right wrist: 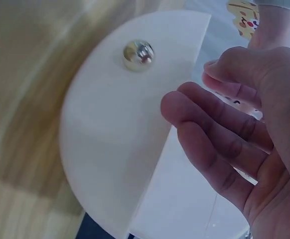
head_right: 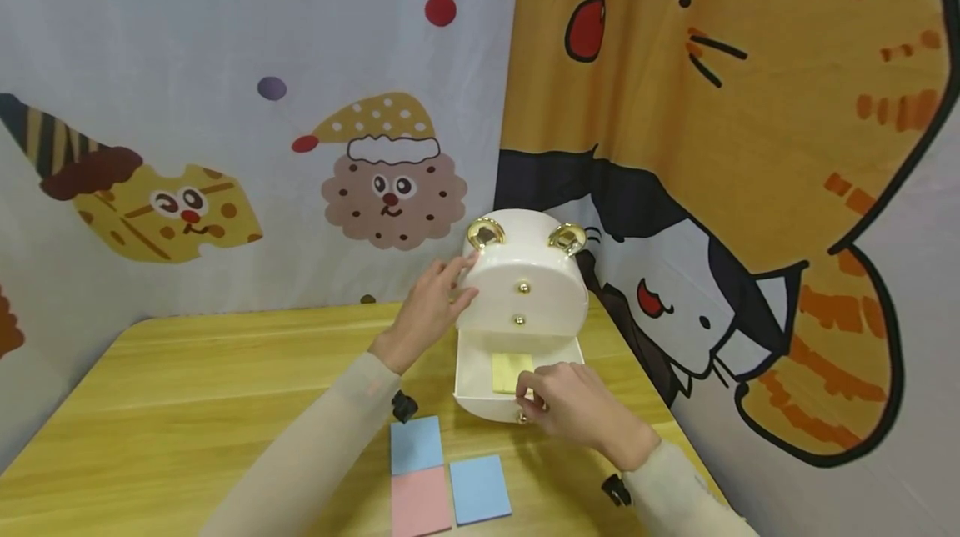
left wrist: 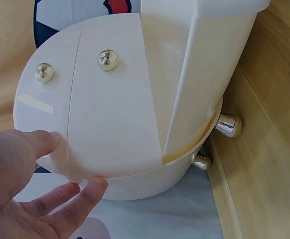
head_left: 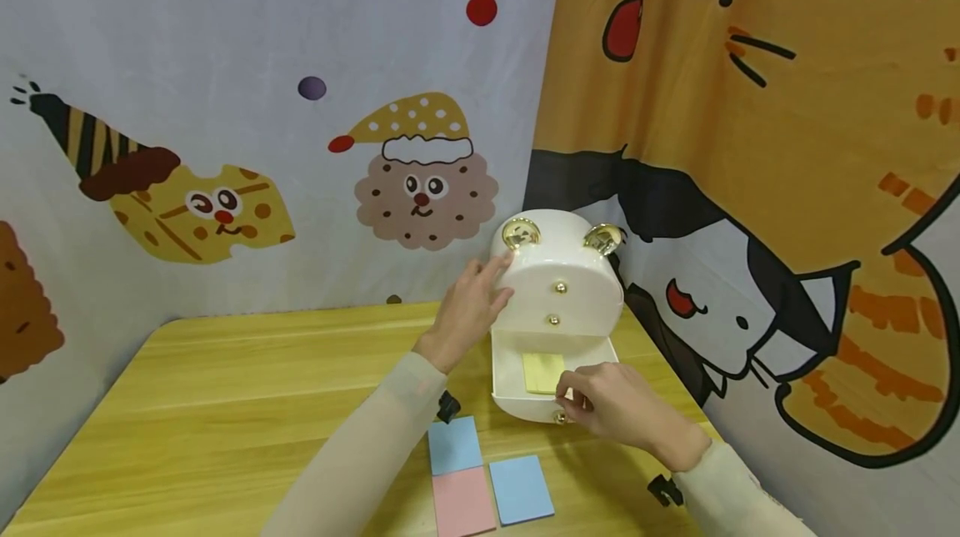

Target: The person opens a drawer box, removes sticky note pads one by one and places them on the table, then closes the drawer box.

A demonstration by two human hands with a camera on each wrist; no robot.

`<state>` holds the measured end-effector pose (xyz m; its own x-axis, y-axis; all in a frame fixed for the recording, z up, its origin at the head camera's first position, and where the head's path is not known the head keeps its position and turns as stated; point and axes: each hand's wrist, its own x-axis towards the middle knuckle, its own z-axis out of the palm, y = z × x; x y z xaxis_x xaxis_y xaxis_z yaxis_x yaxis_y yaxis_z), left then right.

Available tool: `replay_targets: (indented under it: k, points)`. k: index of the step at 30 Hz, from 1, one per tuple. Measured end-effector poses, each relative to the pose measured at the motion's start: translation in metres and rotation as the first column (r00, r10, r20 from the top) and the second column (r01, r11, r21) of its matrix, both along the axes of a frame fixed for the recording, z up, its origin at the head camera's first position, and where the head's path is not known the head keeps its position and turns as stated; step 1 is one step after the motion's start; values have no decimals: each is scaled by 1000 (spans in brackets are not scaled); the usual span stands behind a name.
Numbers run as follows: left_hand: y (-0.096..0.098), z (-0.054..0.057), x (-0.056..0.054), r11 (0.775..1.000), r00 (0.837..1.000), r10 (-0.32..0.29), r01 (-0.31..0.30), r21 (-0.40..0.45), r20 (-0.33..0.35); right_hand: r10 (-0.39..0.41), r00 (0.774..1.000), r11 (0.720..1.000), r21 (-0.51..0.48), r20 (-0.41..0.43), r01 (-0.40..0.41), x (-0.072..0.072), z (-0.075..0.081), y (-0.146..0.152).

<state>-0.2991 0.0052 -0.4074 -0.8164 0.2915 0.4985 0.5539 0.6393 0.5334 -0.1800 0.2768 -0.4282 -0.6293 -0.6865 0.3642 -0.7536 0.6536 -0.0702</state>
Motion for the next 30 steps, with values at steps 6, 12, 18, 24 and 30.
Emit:
replay_targets:
  k: [6,12,18,24,30]
  points:
    - [1,0,-3,1000,1000,-7,7,5,8,-7,999,999,31,-49,9,-10,10,-1]
    - [1,0,-4,1000,1000,-13,13,7,-1,25,1000,997,72,-10,-25,-26,21,0]
    - [0,1,-4,1000,1000,-7,8,4,-5,47,997,987,152,64,-56,-41,34,-1]
    - [-1,-1,-4,1000,1000,-4,4,-7,4,58,991,962,260,117,-87,-55,39,-7]
    - [-1,-3,-3,1000,1000,-4,4,-9,12,82,981,927,349,177,-140,-66,38,-15]
